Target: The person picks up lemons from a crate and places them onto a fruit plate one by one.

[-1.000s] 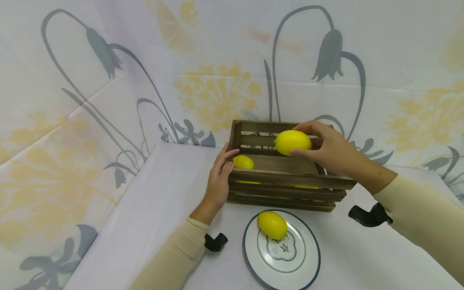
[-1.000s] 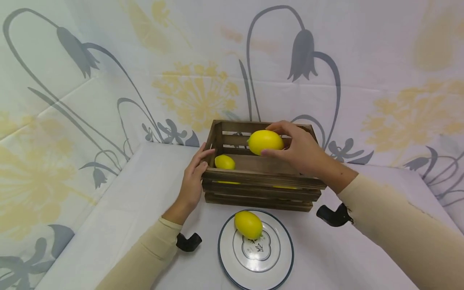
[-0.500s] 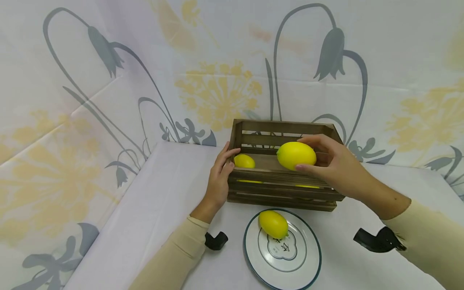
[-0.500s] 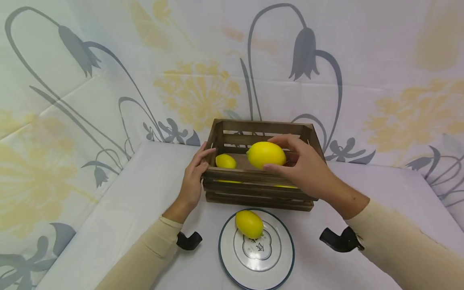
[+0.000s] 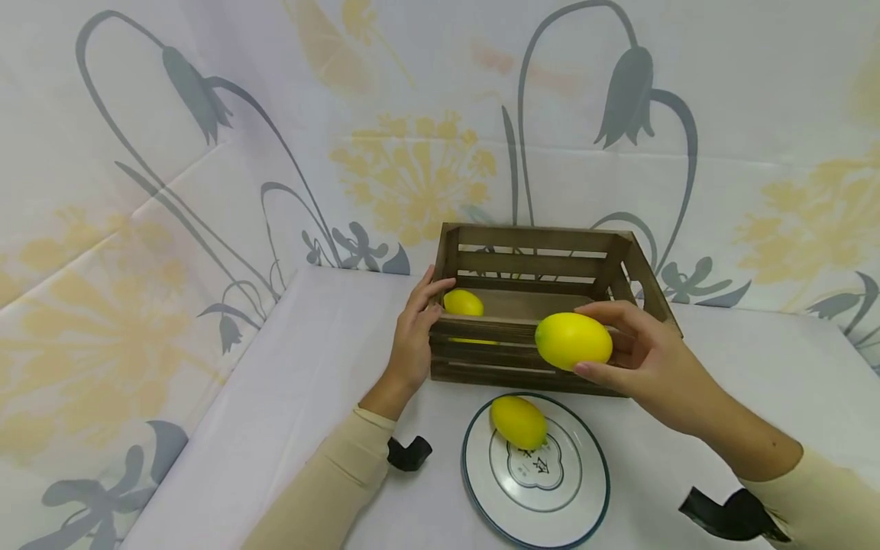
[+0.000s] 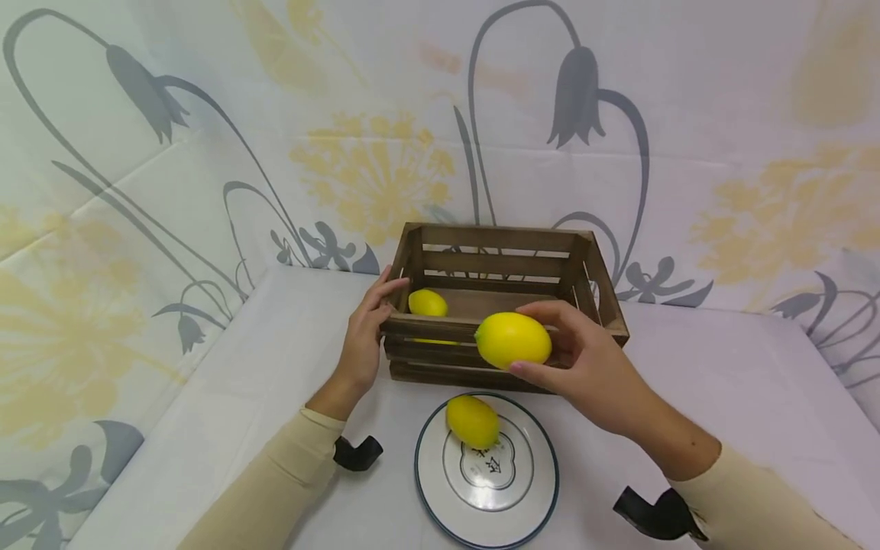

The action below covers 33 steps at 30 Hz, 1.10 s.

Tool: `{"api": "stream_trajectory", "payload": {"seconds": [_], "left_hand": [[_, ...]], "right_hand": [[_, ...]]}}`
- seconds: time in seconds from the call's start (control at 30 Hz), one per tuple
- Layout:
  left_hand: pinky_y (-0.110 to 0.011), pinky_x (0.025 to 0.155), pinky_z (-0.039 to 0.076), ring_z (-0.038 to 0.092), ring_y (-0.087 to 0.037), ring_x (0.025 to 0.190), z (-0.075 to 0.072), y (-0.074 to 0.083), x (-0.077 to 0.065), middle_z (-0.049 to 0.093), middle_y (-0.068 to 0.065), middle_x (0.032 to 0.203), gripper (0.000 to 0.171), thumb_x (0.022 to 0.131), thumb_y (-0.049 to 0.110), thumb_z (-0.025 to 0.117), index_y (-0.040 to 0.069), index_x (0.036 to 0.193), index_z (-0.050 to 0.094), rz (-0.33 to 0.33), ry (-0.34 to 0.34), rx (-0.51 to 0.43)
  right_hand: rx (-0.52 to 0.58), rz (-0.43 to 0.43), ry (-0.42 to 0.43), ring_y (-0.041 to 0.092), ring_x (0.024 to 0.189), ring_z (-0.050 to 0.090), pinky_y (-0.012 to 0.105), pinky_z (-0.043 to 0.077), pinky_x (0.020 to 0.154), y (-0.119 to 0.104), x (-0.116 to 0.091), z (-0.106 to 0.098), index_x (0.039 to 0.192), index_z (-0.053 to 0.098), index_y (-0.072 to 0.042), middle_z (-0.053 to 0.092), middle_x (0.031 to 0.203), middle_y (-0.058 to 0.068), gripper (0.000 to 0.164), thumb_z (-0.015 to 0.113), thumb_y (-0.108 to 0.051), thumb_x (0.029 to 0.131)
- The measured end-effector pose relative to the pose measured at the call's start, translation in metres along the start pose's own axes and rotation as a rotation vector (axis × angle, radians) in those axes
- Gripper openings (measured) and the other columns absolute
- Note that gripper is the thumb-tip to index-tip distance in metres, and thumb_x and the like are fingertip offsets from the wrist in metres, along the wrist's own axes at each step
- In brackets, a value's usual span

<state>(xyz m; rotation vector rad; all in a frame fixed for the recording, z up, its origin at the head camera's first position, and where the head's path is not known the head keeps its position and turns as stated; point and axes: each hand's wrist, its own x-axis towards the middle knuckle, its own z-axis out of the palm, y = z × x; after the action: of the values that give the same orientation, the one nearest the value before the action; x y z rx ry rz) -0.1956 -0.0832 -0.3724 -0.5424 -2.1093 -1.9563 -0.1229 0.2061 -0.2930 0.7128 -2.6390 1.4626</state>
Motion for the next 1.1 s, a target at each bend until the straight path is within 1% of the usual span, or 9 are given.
{"api": "stream_trajectory", "payload": {"seconds": [0.13,0.27,0.33,0.5,0.6,0.7,0.8,0.93,1.1], "left_hand": [[-0.053,0.124,0.018,0.014,-0.023,0.156,0.001,0.001,0.001,0.020,-0.001,0.167,0.046,0.101,0.015,0.031,0.005,0.141,0.052,-0.008,0.005,0.006],[-0.052,0.124,0.019,0.014,-0.021,0.156,0.000,0.002,0.000,0.020,0.001,0.167,0.046,0.101,0.014,0.030,0.007,0.141,0.053,-0.016,0.005,0.000],[-0.051,0.124,0.021,0.014,-0.021,0.155,-0.001,0.001,0.000,0.020,0.002,0.167,0.046,0.101,0.014,0.030,0.008,0.141,0.053,-0.020,0.005,-0.002],[-0.053,0.122,0.025,0.015,-0.023,0.155,-0.001,0.000,0.000,0.020,-0.001,0.167,0.046,0.101,0.013,0.030,0.005,0.141,0.052,-0.010,0.001,-0.017],[-0.051,0.123,0.024,0.015,-0.023,0.155,0.000,0.000,0.001,0.019,-0.002,0.167,0.047,0.101,0.012,0.029,0.004,0.141,0.052,-0.002,-0.008,-0.019],[-0.049,0.124,0.022,0.016,-0.022,0.155,0.000,0.001,0.001,0.019,-0.002,0.167,0.048,0.100,0.011,0.028,0.005,0.141,0.052,0.000,-0.005,0.001],[-0.047,0.125,0.019,0.015,-0.020,0.155,0.000,0.002,0.002,0.020,0.000,0.167,0.050,0.098,0.010,0.027,0.006,0.141,0.053,-0.005,0.003,0.017],[-0.046,0.126,0.016,0.014,-0.019,0.156,0.000,0.002,0.002,0.020,0.001,0.167,0.052,0.097,0.010,0.026,0.008,0.141,0.053,-0.012,0.001,0.022],[-0.049,0.126,0.013,0.014,-0.020,0.156,0.002,0.002,0.002,0.020,0.000,0.167,0.052,0.096,0.011,0.026,0.008,0.140,0.054,-0.022,0.010,0.025]], "right_hand": [[0.021,0.005,0.004,0.005,0.100,0.067,0.020,0.058,0.081,0.005,-0.009,0.004,0.138,0.049,-0.009,0.057,0.128,0.005,0.057,0.075,-0.004,0.087],[0.042,0.006,0.012,0.008,0.098,0.068,0.022,0.059,0.081,0.010,-0.013,0.010,0.137,0.049,-0.008,0.058,0.125,-0.003,0.057,0.075,-0.003,0.086],[0.046,0.006,0.017,0.008,0.098,0.069,0.021,0.058,0.082,0.012,-0.015,0.013,0.137,0.049,-0.008,0.057,0.125,-0.006,0.057,0.075,-0.003,0.086],[0.015,0.011,0.031,0.006,0.099,0.067,0.019,0.057,0.084,0.019,-0.024,0.022,0.136,0.051,-0.011,0.057,0.127,0.000,0.057,0.077,-0.006,0.085],[-0.018,0.018,0.042,0.003,0.101,0.065,0.016,0.055,0.086,0.025,-0.029,0.026,0.136,0.052,-0.013,0.057,0.127,0.003,0.057,0.078,-0.008,0.085],[-0.042,0.024,0.041,0.001,0.102,0.064,0.013,0.053,0.087,0.031,-0.033,0.030,0.135,0.053,-0.012,0.058,0.128,0.004,0.057,0.079,-0.010,0.084],[-0.051,0.029,0.037,0.001,0.101,0.063,0.013,0.053,0.087,0.037,-0.035,0.035,0.134,0.054,-0.012,0.059,0.128,0.006,0.056,0.080,-0.012,0.084],[-0.069,0.044,0.046,-0.001,0.102,0.062,0.012,0.052,0.088,0.043,-0.037,0.040,0.133,0.055,-0.014,0.061,0.128,0.007,0.056,0.081,-0.016,0.084],[-0.091,0.065,0.057,-0.004,0.104,0.060,0.012,0.052,0.088,0.051,-0.039,0.045,0.133,0.055,-0.016,0.062,0.129,0.007,0.055,0.081,-0.019,0.084]]}}
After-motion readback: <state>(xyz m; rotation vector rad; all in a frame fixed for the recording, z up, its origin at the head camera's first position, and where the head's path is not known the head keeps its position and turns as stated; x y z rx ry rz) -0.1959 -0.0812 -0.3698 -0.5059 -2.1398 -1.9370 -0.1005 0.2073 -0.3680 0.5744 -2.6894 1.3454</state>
